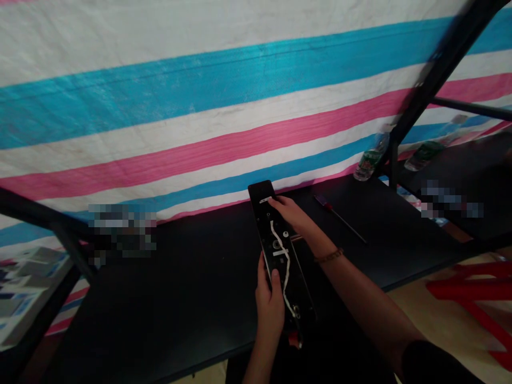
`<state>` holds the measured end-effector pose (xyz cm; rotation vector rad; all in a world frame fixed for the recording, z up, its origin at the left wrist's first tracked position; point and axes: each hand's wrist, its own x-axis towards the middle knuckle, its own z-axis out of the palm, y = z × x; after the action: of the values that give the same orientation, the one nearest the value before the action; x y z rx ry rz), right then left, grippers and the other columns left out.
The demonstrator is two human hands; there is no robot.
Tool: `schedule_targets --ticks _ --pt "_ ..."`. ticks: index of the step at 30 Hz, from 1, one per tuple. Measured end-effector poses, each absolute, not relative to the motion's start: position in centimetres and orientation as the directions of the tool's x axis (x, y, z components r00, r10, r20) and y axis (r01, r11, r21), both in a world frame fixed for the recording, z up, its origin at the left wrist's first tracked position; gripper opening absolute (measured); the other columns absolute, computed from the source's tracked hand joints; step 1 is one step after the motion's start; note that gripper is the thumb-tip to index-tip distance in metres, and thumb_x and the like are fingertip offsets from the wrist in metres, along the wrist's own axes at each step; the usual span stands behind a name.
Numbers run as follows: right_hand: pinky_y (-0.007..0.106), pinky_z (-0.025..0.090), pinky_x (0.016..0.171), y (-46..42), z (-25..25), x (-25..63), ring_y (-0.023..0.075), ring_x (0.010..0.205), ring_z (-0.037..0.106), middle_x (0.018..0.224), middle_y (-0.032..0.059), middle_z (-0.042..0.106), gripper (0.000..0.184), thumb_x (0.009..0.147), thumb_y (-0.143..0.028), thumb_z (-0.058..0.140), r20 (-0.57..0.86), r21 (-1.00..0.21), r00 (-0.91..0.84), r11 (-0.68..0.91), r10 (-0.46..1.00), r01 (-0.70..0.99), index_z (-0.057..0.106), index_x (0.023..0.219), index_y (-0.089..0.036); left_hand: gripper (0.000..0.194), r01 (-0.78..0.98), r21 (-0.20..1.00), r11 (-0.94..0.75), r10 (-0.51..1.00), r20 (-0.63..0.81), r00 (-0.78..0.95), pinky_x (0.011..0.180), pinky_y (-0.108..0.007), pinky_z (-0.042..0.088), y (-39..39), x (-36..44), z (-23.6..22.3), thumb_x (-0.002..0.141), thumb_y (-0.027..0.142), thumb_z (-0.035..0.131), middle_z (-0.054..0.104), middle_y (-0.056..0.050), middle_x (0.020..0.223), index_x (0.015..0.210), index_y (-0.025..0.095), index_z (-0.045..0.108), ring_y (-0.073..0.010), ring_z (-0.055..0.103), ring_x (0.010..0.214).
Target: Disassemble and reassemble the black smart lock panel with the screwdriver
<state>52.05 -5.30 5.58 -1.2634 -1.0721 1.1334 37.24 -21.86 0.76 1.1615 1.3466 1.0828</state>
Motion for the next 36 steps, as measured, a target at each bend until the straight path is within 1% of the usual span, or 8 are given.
schedule_targets --ticks 8,15,21,24,27,30,33,36 --pt "0.031 0.052 0.087 -5.4 3.6 50.7 0.0197 0.096 0.067 0.104 0.0077 0.075 0.031 0.090 -0.045 0.066 -0.009 -0.999 0.265 0.002 0.964 -0.042 0.069 0.101 -0.016 0.064 0.061 0.979 0.195 0.981 -0.195 -0.009 0.113 -0.037 0.047 -21.2 37.2 1.1 0.100 0.053 0.049 0.061 -0.011 0.148 0.156 0.023 0.038 -0.0255 0.058 0.137" --pt "0.027 0.053 0.065 -6.7 3.4 50.6 0.0180 0.073 0.068 0.085 0.0045 0.075 0.035 0.087 -0.050 0.068 -0.101 -0.990 0.125 -0.088 0.987 -0.110 0.071 0.097 -0.016 0.045 0.076 0.968 0.239 0.971 -0.238 -0.023 0.113 -0.037 0.045 -20.2 37.5 1.4 0.102 0.047 0.048 0.068 -0.010 0.137 0.139 0.022 0.056 -0.0242 0.063 0.130" --pt "0.030 0.052 0.073 -7.0 3.5 50.4 0.0196 0.083 0.067 0.091 0.0066 0.072 0.032 0.087 -0.047 0.066 -0.073 -0.997 0.201 -0.068 0.977 -0.034 0.066 0.094 -0.016 0.040 0.085 0.971 0.225 0.972 -0.219 -0.084 0.107 -0.035 0.049 -19.9 37.9 1.0 0.099 0.048 0.052 0.072 -0.009 0.126 0.129 0.022 0.060 -0.0236 0.067 0.121" --pt "0.034 0.052 0.088 -9.0 4.0 50.4 0.0212 0.101 0.065 0.115 0.0097 0.068 0.041 0.087 -0.044 0.068 0.048 -0.997 0.307 0.025 0.951 0.077 0.059 0.117 -0.018 0.039 0.087 0.976 0.200 0.978 -0.193 -0.082 0.103 -0.036 0.051 -19.8 37.7 0.9 0.099 0.047 0.052 0.074 -0.009 0.122 0.127 0.022 0.061 -0.0241 0.069 0.117" --pt "0.036 0.054 0.089 -12.1 4.7 50.4 0.0235 0.111 0.062 0.131 0.0143 0.058 0.051 0.085 -0.037 0.071 0.275 -0.931 0.374 0.148 0.886 0.333 0.051 0.129 -0.019 0.036 0.083 0.978 0.190 0.980 -0.184 -0.082 0.102 -0.037 0.052 -19.8 37.8 0.9 0.099 0.045 0.052 0.075 -0.008 0.119 0.126 0.022 0.061 -0.0246 0.070 0.114" --pt "0.039 0.052 0.097 -14.3 5.5 50.4 0.0261 0.119 0.059 0.131 0.0138 0.055 0.029 0.084 -0.028 0.071 0.374 -0.827 0.261 0.193 0.890 0.529 0.058 0.108 -0.021 0.035 0.098 0.976 0.196 0.978 -0.187 -0.093 0.101 -0.037 0.052 -19.8 38.0 0.9 0.099 0.043 0.051 0.074 -0.008 0.120 0.125 0.022 0.061 -0.0249 0.069 0.115" --pt "0.042 0.050 0.101 -14.7 6.1 50.3 0.0255 0.114 0.061 0.130 0.0125 0.055 0.007 0.086 -0.022 0.067 0.356 -0.759 0.165 0.182 0.920 0.625 0.061 0.087 -0.022 0.035 0.100 0.978 0.181 0.981 -0.172 -0.094 0.100 -0.037 0.052 -20.0 38.3 1.3 0.099 0.043 0.050 0.074 -0.009 0.120 0.125 0.021 0.060 -0.0250 0.069 0.115" --pt "0.045 0.051 0.099 -14.2 6.6 50.1 0.0261 0.110 0.063 0.133 0.0143 0.054 0.010 0.084 -0.016 0.063 0.345 -0.709 0.132 0.166 0.929 0.685 0.060 0.076 -0.021 0.034 0.080 0.985 0.153 0.986 -0.147 -0.075 0.098 -0.037 0.052 -20.2 38.4 1.8 0.100 0.042 0.047 0.075 -0.010 0.117 0.122 0.020 0.061 -0.0250 0.070 0.112"
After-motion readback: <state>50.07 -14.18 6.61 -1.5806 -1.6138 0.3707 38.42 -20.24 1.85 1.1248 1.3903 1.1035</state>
